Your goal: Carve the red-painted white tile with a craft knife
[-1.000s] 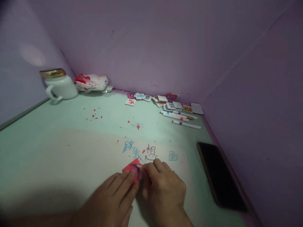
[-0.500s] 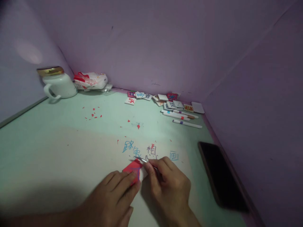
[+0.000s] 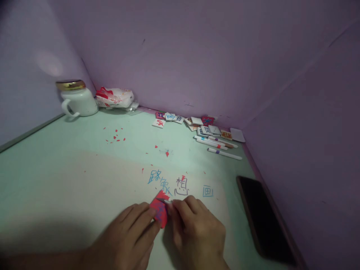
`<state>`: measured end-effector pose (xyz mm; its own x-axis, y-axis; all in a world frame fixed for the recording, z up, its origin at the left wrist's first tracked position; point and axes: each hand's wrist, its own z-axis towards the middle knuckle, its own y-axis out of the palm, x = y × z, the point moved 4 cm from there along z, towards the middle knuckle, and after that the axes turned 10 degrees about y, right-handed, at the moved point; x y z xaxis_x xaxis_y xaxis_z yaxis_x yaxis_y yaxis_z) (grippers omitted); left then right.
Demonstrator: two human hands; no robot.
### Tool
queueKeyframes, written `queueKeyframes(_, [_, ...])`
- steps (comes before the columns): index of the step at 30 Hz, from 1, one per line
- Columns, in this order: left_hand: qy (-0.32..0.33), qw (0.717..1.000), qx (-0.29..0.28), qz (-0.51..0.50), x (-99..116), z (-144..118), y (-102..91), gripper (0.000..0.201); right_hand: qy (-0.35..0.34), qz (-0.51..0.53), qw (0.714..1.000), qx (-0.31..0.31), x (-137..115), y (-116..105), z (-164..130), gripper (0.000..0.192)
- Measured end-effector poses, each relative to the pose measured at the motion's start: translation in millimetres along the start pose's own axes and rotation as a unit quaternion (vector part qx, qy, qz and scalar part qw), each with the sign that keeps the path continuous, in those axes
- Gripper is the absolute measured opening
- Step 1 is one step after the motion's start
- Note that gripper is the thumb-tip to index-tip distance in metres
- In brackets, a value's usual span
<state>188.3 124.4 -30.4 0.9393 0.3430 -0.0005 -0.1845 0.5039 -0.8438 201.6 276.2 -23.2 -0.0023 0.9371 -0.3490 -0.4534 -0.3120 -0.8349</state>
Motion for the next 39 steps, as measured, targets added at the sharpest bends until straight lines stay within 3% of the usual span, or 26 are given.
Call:
queueKeyframes(5, [0.011,1.0,0.007,-0.004,0.0,-1.7,2.4,0.027,-0.01,-0.039,0.999,-0.016,-7.1,0.1,7.6,0.03])
queueKeyframes(8, [0.025,1.0,0.0,-0.003,0.6,-3.4,4.4,0.026,0.004,-0.035,0.999,0.013,-5.2,3.4,12.2,0.035])
queueKeyframes(12, [0.012,1.0,-0.003,-0.006,-1.0,-4.5,5.6,0.023,0.006,-0.054,0.997,0.049,7.2,9.3,14.7,0.037])
queueKeyframes(16, [0.016,1.0,-0.016,-0.009,-1.1,-4.7,5.9,0.02,0.066,-0.025,0.994,0.083,25.1,4.3,11.1,0.029])
queueKeyframes(19, [0.019,1.0,-0.022,0.006,-0.5,-5.1,5.8,0.021,0.058,0.052,0.997,0.026,20.7,2.2,7.3,0.02])
queueKeyframes(22, [0.023,1.0,-0.018,0.007,0.2,-4.8,5.6,0.025,0.025,0.042,0.999,-0.02,6.2,1.8,5.8,0.019])
queueKeyframes(26, [0.019,1.0,-0.016,0.0,0.1,-2.9,5.5,0.028,-0.006,0.002,1.0,-0.018,-6.4,1.1,7.6,0.025])
queueKeyframes(31, [0.019,1.0,-0.018,0.002,-0.4,-2.3,5.9,0.026,0.004,-0.026,0.999,-0.033,-8.5,3.1,9.3,0.027])
queueKeyframes(39, [0.027,0.995,-0.09,-0.033,0.3,-5.0,8.7,0.022,0.001,-0.035,0.999,-0.018,-10.9,2.9,12.7,0.034])
